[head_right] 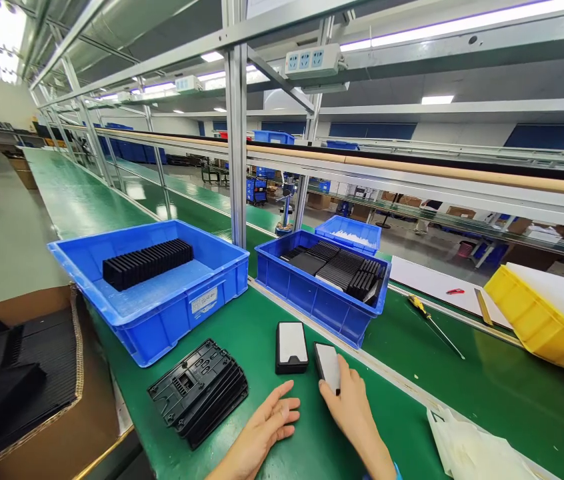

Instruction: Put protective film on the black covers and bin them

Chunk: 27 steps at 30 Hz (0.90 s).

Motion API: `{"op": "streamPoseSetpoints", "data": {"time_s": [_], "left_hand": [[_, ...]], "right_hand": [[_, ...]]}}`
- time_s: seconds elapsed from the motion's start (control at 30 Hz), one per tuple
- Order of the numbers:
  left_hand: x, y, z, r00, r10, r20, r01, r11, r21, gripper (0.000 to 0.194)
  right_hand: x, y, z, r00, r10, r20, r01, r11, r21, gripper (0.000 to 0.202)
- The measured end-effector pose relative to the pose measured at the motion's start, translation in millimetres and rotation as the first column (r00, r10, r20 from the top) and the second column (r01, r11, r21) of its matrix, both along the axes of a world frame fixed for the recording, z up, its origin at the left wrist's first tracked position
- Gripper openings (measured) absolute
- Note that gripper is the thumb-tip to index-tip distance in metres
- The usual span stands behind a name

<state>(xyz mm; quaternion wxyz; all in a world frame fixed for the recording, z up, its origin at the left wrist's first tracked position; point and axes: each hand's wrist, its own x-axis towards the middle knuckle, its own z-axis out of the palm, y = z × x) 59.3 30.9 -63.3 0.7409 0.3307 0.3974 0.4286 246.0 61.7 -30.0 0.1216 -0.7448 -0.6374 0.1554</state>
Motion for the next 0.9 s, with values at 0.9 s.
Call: {"op": "streamPoseSetpoints", "data": {"time_s": [0.9], "left_hand": [[-31, -42, 48.9, 0.985, -0.141, 0.096, 0.145, 0.989, -0.036, 0.066]], "right_hand": [[-54, -62, 55.6, 0.846, 0.531, 0.047, -0.298, 0.398, 0.867, 0.021]]}}
